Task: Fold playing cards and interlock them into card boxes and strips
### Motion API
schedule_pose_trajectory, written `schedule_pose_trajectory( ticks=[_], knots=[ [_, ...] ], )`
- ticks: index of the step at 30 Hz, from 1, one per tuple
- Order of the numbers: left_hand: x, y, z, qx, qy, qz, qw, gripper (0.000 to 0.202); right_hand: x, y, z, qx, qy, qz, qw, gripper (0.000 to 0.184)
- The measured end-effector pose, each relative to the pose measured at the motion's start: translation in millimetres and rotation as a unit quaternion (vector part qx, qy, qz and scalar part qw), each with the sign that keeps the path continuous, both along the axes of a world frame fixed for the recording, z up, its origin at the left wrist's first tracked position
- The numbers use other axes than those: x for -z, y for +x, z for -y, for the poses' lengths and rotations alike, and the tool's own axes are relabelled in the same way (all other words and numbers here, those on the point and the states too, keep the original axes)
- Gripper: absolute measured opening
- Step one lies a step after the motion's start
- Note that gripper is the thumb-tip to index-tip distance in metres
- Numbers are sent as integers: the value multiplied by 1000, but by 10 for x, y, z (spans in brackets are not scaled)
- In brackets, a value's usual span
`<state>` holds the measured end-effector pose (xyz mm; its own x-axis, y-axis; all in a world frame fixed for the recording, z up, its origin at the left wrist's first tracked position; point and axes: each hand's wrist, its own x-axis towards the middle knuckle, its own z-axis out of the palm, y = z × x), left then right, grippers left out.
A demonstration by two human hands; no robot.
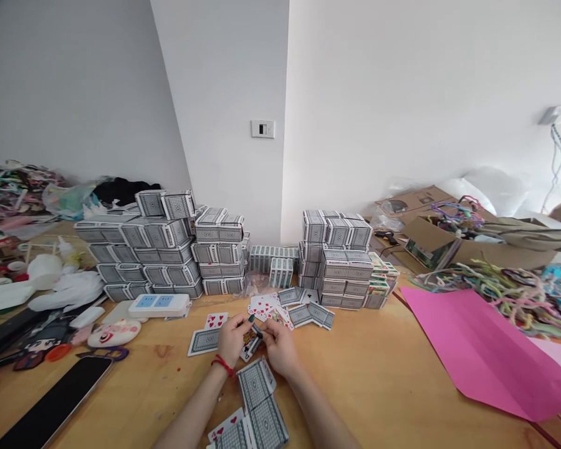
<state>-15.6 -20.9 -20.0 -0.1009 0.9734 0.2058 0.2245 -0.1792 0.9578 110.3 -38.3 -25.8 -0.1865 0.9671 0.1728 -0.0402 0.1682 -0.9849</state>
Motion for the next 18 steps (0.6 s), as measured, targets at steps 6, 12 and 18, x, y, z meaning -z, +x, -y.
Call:
schedule_pose_trajectory(
  ticks=[6, 12, 18],
  knots=[
    [-48, -13, 0, 65, 1, -3, 998, 22, 48, -21, -16, 1, -52, -41, 998, 23],
    [-32, -6, 21, 85, 9, -33, 996, 22, 77, 7, -21, -18, -64, 2, 998, 25],
    [3, -14, -54, 82, -51, 33, 995, 26, 32, -4, 0, -21, -54, 1, 998, 25]
  ],
)
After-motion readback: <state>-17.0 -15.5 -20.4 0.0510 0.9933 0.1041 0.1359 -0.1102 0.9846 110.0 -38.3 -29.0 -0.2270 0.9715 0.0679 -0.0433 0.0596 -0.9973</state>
